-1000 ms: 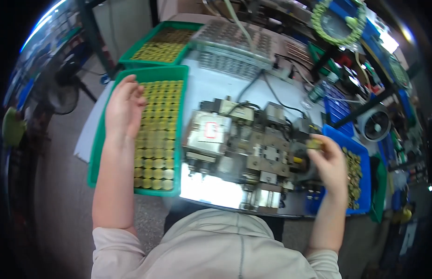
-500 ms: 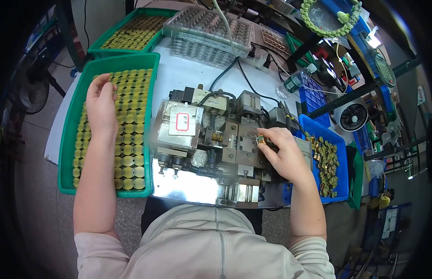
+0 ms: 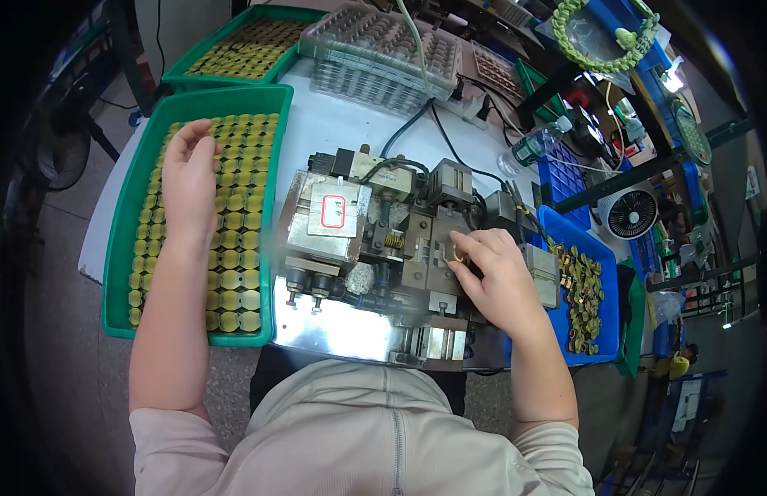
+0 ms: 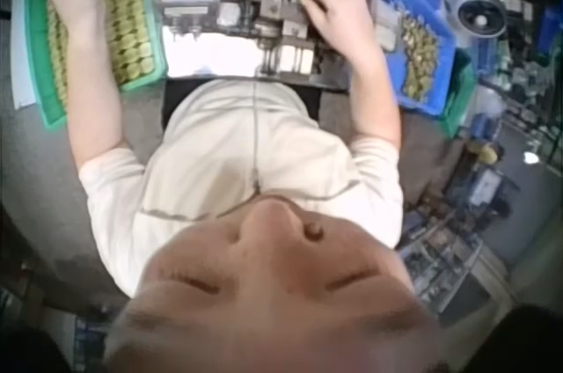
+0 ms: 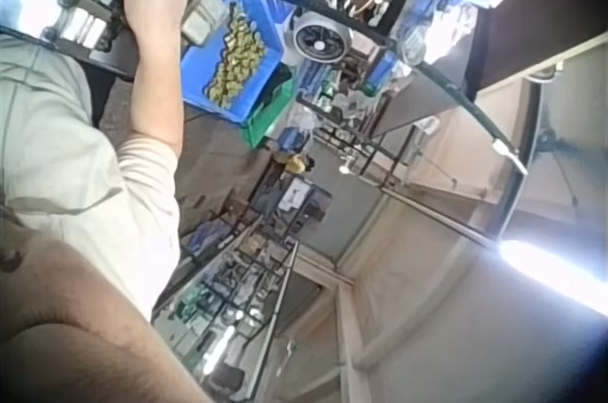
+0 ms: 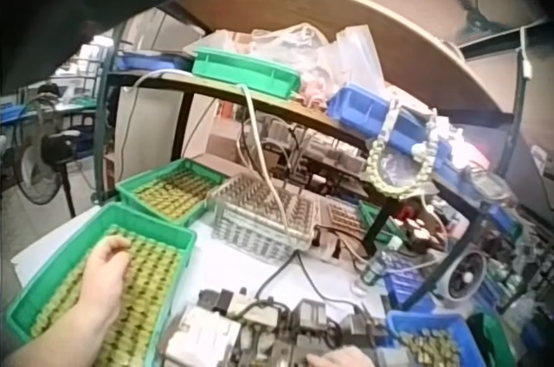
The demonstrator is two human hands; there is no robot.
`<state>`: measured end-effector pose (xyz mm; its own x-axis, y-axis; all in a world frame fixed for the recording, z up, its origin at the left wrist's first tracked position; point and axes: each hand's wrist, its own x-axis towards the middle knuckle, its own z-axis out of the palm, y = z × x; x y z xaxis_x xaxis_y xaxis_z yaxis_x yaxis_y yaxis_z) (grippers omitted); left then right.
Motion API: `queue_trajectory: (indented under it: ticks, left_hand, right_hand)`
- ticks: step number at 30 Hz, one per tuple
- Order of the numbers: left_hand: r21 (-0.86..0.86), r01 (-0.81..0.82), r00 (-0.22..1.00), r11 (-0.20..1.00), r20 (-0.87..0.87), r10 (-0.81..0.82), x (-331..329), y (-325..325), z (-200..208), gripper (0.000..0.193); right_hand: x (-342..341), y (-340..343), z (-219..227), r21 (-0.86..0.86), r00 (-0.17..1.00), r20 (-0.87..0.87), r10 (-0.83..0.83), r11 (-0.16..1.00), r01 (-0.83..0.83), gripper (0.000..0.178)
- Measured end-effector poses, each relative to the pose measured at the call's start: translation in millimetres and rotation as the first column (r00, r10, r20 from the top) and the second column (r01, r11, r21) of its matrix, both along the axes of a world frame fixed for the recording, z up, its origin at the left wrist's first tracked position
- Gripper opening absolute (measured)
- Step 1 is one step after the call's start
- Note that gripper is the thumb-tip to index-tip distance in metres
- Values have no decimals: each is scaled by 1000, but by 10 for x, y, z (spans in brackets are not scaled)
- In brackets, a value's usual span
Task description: Assembling small metal components using a manual press machine on a factory workbench.
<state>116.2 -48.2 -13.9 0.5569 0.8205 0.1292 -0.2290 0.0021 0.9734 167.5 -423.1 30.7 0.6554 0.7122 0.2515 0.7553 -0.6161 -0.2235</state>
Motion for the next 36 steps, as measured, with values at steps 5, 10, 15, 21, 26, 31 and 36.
queue_trajectory:
  ticks: [5, 10, 15, 21, 26, 31, 36]
  left_hand:
    - [2, 11, 1000, 1000, -2, -11, -8, -2, -6, 25]
    - [4, 53, 998, 999, -21, -53, -16, -4, -7, 30]
    - [1, 69, 998, 998, -11, -69, -17, -5, -13, 30]
    - [-15, 79, 997, 997, -4, -79, -22, 3, -12, 29]
    - [-15, 82, 997, 997, -13, -82, -13, -18, -1, 28]
    - [-17, 86, 996, 996, -20, -86, -13, -24, -5, 27]
    - [-25, 98, 995, 995, -10, -98, -18, -20, -9, 27]
  right_hand:
    - [-26, 17, 25, 33, 995, 99, 7, 999, -10, 33]
    - [21, -50, 11, 30, 997, 74, 23, 999, -25, 30]
    - [95, -79, -3, 58, 998, 5, 56, 997, -56, 27]
    - [64, -65, -27, 33, 997, 55, 46, 998, -47, 26]
    - [22, -21, -36, 41, 999, 47, -9, 999, 8, 28]
    - [76, -19, -9, 46, 1000, -14, -3, 999, 3, 27]
    - [110, -33, 21, 23, 998, -34, 44, 999, -44, 26]
